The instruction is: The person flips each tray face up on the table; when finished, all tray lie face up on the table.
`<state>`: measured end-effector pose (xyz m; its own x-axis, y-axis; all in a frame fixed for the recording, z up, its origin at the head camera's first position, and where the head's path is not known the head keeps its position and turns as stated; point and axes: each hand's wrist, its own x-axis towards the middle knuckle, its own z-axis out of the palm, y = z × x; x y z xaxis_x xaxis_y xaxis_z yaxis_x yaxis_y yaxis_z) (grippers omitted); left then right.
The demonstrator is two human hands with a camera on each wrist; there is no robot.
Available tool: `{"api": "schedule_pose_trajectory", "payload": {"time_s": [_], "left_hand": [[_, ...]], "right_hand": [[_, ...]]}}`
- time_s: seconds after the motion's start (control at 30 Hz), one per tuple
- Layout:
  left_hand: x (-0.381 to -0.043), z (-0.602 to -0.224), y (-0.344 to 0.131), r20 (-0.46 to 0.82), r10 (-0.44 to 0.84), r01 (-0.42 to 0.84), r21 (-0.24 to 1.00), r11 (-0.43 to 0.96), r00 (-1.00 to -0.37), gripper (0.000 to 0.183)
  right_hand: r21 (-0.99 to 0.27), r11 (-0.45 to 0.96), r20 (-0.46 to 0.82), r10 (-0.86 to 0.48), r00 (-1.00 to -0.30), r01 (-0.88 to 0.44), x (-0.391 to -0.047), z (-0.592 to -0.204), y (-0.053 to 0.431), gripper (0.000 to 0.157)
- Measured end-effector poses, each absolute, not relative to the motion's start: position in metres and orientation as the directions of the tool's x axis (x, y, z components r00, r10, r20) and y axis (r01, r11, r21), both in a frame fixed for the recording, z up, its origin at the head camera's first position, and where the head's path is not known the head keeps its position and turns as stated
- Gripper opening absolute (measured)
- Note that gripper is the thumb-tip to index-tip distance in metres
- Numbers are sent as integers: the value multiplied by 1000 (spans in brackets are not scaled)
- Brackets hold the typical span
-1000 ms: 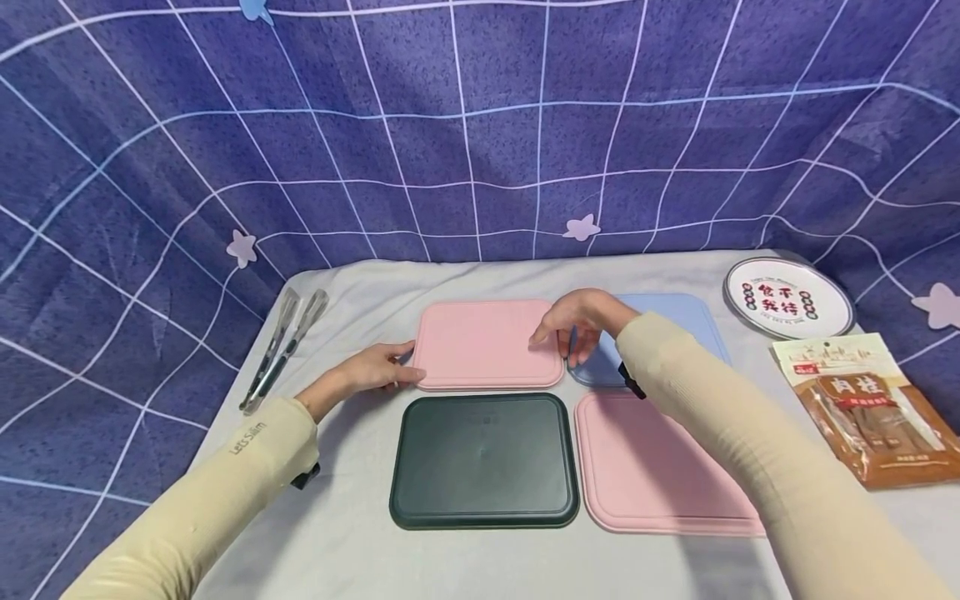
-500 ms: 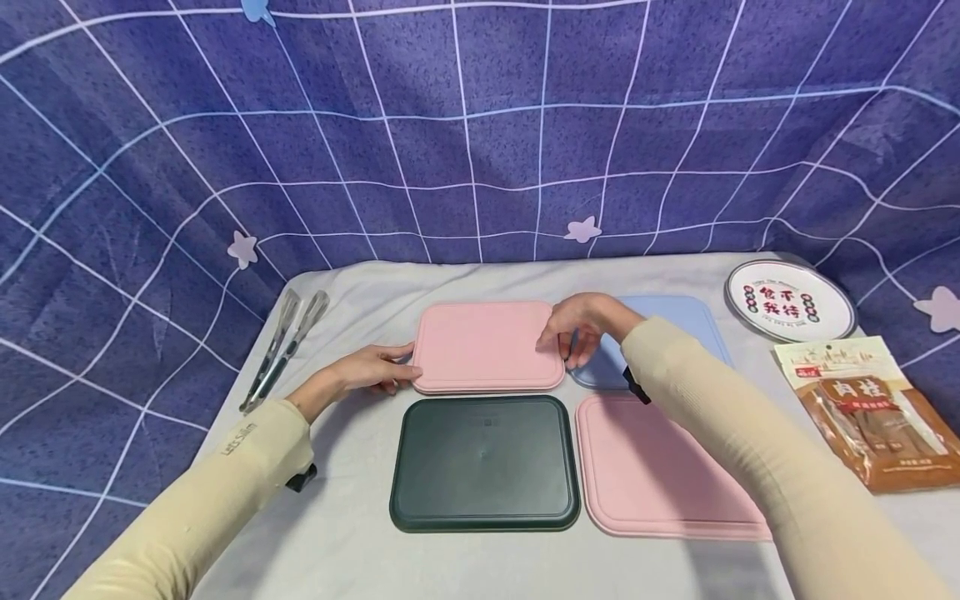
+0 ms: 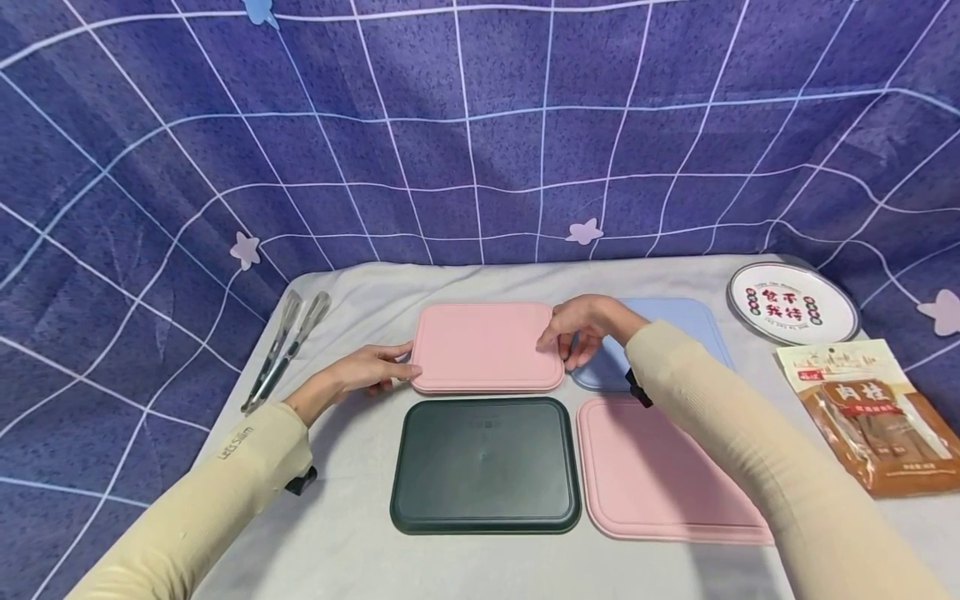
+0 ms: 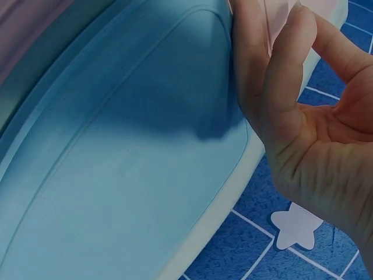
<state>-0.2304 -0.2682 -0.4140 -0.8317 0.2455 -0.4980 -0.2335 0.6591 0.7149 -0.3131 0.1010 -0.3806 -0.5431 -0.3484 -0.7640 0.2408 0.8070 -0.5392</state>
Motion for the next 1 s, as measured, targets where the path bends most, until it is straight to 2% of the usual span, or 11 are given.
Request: {"api": "schedule_pose_trajectory", "payload": {"time_s": [0.53, 1.0], "left_hand": [[-227, -410, -266, -462, 218, -244, 746, 619, -860, 83], [-223, -408, -259, -425, 151, -245, 738, 628, -893, 85]], "right_hand": [[-559, 798, -741, -360, -567, 225, -312, -378, 102, 35], [-587, 762, -730, -354, -585, 272, -308, -382, 101, 45]]}}
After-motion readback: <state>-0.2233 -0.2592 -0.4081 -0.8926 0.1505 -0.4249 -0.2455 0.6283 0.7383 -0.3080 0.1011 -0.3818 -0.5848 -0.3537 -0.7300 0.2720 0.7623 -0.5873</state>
